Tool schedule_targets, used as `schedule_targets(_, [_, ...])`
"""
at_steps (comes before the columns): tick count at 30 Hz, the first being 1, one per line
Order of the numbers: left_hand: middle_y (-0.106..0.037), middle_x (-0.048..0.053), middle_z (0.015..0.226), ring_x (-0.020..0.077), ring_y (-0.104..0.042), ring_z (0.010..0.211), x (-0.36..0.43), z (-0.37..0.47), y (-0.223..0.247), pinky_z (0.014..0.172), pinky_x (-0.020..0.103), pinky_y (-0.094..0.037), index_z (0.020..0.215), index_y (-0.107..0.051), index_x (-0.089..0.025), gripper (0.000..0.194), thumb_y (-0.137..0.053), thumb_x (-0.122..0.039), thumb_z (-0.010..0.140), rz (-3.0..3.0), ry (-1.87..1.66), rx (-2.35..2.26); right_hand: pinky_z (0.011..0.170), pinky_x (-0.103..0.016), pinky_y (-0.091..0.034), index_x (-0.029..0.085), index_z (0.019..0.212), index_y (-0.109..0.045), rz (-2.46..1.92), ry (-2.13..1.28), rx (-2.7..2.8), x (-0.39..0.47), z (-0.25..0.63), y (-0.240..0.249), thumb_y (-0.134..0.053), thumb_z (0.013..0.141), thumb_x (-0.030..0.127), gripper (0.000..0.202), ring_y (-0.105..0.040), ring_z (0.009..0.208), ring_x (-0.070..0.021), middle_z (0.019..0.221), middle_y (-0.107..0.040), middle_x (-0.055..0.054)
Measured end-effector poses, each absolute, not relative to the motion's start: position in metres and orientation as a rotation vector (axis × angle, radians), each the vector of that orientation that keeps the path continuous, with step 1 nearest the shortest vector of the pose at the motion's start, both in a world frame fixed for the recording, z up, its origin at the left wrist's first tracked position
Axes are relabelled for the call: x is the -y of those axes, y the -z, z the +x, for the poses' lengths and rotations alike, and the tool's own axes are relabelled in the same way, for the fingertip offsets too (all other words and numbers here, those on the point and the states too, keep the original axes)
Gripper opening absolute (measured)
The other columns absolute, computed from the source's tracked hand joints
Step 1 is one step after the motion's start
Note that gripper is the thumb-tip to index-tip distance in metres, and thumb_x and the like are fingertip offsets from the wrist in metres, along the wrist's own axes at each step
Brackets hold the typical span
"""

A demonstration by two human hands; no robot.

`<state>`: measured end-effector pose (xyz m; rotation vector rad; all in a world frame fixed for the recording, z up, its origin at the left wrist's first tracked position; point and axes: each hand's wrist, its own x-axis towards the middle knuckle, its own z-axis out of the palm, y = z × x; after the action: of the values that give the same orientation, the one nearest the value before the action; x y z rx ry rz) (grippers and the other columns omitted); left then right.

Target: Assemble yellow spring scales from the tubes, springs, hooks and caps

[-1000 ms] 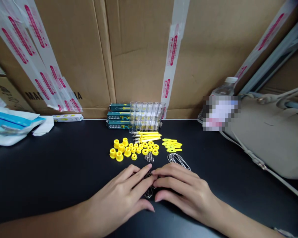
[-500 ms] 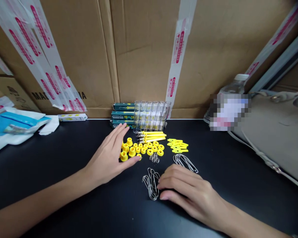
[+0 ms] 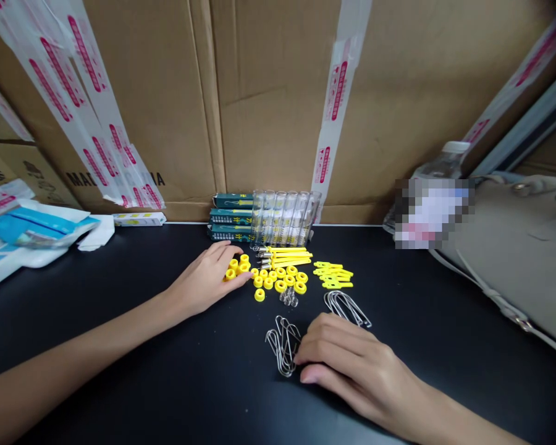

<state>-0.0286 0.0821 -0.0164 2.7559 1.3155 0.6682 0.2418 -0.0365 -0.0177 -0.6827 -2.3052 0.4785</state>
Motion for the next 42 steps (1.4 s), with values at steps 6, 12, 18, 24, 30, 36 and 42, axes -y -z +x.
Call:
schedule_targets(6, [-0.062,0.013,0.122,0.0283,-0.056,0.121,-0.095,-0.028,0.014,0.105,0.047,-0.048,0.12,-0.053,-0.015,0.04,-0.05,-0.048,0.098,2.77,-0.717,-1.293,0.081,-0.031,-0.051,0.016,0.103,-0.065,-0.692,-0.474,2.314,0.037,0.243,0.019,-0.054,0.101,0.021,0.012,-0.061,0.084,-0.0168,0.089,-0.07,-0.006])
schedule_targets(12, [-0.062,0.011,0.119,0.0278,-0.055,0.117,-0.106,-0.024,0.016,0.102,0.047,-0.048,0.119,-0.054,-0.017,0.035,-0.046,-0.046,0.101,2.817,-0.753,-1.248,0.079,-0.031,-0.052,0.016,0.103,-0.065,-0.7,-0.438,2.323,0.038,0.243,0.018,-0.051,0.103,0.021,0.015,-0.062,0.083,-0.0167,0.088,-0.069,-0.005])
schedule_targets(18, [-0.06,0.013,0.119,0.0285,-0.055,0.117,-0.114,-0.021,0.014,0.102,0.049,-0.049,0.122,-0.052,-0.014,0.042,-0.05,-0.05,0.098,2.859,-0.827,-1.184,0.079,-0.032,-0.053,0.015,0.105,-0.066,-0.699,-0.415,2.322,0.037,0.241,0.014,-0.053,0.101,0.017,0.014,-0.063,0.082,-0.0174,0.087,-0.07,-0.006])
schedule_targets(24, [-0.06,0.016,0.128,0.0276,-0.053,0.128,-0.095,-0.026,0.001,0.111,0.051,-0.044,0.128,-0.053,-0.013,0.036,-0.049,-0.035,0.101,2.96,-0.97,-0.954,0.08,-0.034,-0.053,0.015,0.11,-0.065,-0.788,-0.362,2.256,0.038,0.242,0.018,-0.058,0.096,0.01,0.017,-0.062,0.085,-0.0187,0.093,-0.069,-0.007])
schedule_targets(30, [-0.054,0.01,0.147,0.0219,-0.046,0.14,-0.067,-0.013,-0.001,0.118,0.039,-0.04,0.141,-0.049,-0.015,0.042,-0.051,-0.032,0.102,3.135,-0.644,-0.45,0.083,-0.035,-0.054,0.016,0.111,-0.065,-0.823,-0.389,2.255,0.038,0.241,0.022,-0.057,0.096,0.009,0.018,-0.061,0.085,-0.0184,0.094,-0.069,-0.007])
schedule_targets(36, [-0.046,0.013,0.151,0.0221,-0.04,0.143,-0.068,-0.009,0.006,0.119,0.039,-0.039,0.149,-0.04,-0.014,0.049,-0.05,-0.025,0.102,3.107,-0.459,-0.478,0.084,-0.034,-0.054,0.016,0.111,-0.065,-0.821,-0.407,2.249,0.037,0.241,0.021,-0.057,0.095,0.007,0.019,-0.062,0.086,-0.018,0.094,-0.069,-0.007])
schedule_targets(42, [-0.049,0.013,0.15,0.0217,-0.038,0.143,-0.065,-0.021,0.008,0.116,0.039,-0.042,0.149,-0.04,-0.014,0.048,-0.049,-0.017,0.102,3.083,-0.452,-0.493,0.081,-0.033,-0.055,0.016,0.11,-0.066,-0.822,-0.388,2.251,0.037,0.241,0.022,-0.056,0.096,0.009,0.018,-0.063,0.085,-0.0184,0.093,-0.069,-0.007])
